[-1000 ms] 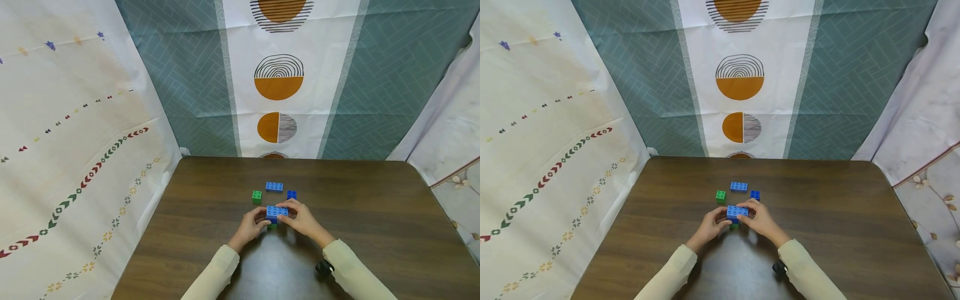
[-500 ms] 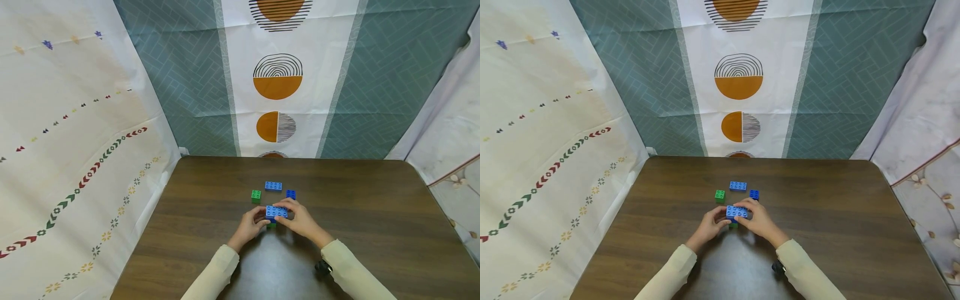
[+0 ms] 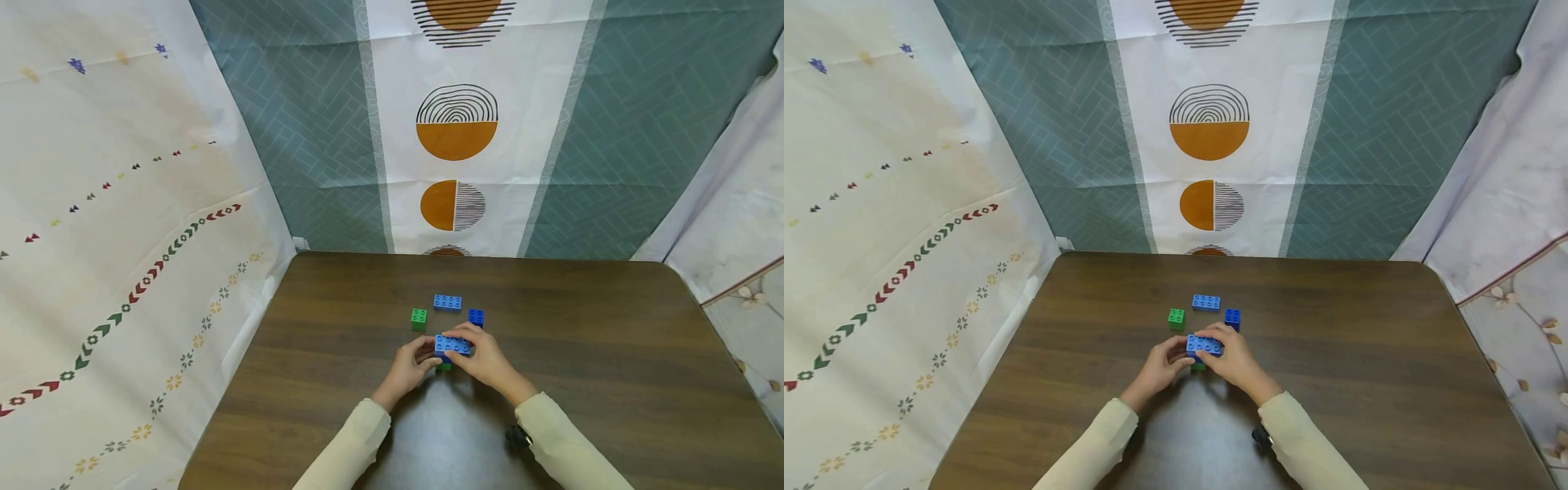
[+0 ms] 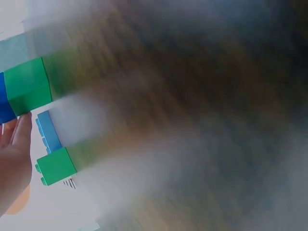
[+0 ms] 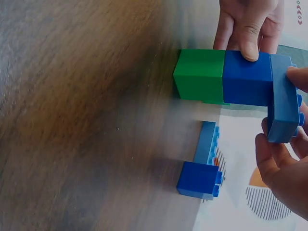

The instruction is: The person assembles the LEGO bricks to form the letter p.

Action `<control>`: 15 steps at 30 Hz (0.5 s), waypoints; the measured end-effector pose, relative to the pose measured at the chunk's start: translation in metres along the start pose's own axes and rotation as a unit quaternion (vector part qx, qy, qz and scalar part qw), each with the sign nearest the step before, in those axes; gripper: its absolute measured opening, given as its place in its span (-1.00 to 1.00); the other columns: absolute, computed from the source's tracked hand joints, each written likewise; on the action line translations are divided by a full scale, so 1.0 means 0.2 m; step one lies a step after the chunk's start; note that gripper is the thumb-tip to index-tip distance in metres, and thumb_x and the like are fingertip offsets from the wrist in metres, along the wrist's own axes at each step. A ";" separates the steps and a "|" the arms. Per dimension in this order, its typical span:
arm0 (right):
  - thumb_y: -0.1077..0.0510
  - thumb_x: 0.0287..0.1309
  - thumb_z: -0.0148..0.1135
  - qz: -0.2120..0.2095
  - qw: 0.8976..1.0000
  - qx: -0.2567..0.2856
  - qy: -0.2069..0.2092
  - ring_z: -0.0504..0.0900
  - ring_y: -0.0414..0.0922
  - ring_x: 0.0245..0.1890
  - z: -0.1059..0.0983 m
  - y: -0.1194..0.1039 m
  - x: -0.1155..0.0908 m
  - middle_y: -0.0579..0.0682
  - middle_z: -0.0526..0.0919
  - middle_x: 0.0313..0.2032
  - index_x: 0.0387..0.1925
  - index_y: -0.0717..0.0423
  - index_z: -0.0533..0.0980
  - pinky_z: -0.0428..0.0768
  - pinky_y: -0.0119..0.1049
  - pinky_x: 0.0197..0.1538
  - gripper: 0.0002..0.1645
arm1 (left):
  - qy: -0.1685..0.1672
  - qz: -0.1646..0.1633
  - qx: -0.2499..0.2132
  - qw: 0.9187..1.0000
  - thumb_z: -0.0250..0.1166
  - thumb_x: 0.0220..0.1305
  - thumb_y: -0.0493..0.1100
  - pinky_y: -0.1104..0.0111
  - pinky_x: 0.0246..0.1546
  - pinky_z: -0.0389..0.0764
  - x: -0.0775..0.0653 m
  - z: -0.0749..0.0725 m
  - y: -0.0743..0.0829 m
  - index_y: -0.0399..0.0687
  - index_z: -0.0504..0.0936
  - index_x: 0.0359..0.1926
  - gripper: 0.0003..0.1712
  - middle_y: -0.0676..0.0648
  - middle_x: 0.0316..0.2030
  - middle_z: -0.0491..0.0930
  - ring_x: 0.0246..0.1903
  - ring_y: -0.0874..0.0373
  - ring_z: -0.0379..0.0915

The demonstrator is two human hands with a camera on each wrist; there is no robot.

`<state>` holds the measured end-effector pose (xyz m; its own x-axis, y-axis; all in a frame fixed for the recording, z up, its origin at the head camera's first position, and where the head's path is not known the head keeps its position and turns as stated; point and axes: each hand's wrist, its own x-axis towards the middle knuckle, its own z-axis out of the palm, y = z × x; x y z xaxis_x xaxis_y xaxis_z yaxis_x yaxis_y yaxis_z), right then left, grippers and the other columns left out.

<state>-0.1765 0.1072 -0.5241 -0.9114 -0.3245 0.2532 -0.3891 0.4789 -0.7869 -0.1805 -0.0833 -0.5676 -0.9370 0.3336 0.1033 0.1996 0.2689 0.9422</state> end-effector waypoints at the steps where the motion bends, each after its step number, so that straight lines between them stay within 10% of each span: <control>1: 0.17 0.05 0.44 0.001 1.000 0.000 0.001 0.53 -0.01 -0.03 0.00 0.00 0.00 -0.04 0.58 -0.07 -0.03 0.05 0.64 0.63 -0.10 -0.02 -0.62 | 0.002 0.005 -0.003 1.000 0.29 0.24 -0.33 0.33 0.02 0.59 0.00 0.00 0.00 -0.29 0.54 0.07 -0.64 -0.24 -0.01 0.59 0.04 -0.05 0.54; 6: 0.17 0.08 0.42 0.015 1.000 0.004 0.000 0.50 -0.04 -0.01 0.01 0.00 -0.01 -0.06 0.58 -0.06 -0.01 0.00 0.63 0.63 -0.13 0.00 -0.62 | 0.009 0.038 -0.002 0.999 0.29 0.26 -0.30 0.36 -0.01 0.60 -0.01 0.00 -0.03 -0.35 0.52 0.06 -0.64 -0.23 -0.03 0.59 0.01 0.00 0.55; 15: 0.16 0.06 0.43 0.021 1.000 0.018 -0.005 0.51 -0.01 -0.03 0.00 0.01 0.00 -0.04 0.59 -0.06 -0.02 0.02 0.64 0.63 -0.17 -0.04 -0.61 | 0.003 -0.033 -0.010 0.999 0.27 0.26 -0.35 0.31 0.06 0.56 0.00 0.01 0.01 -0.27 0.52 0.11 -0.62 -0.22 0.03 0.56 0.08 -0.06 0.50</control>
<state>-0.1771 0.1085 -0.5258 -0.9252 -0.3127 0.2151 -0.3460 0.4617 -0.8168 -0.1792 -0.0814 -0.5670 -0.9500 0.3095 0.0426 0.1312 0.2714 0.9535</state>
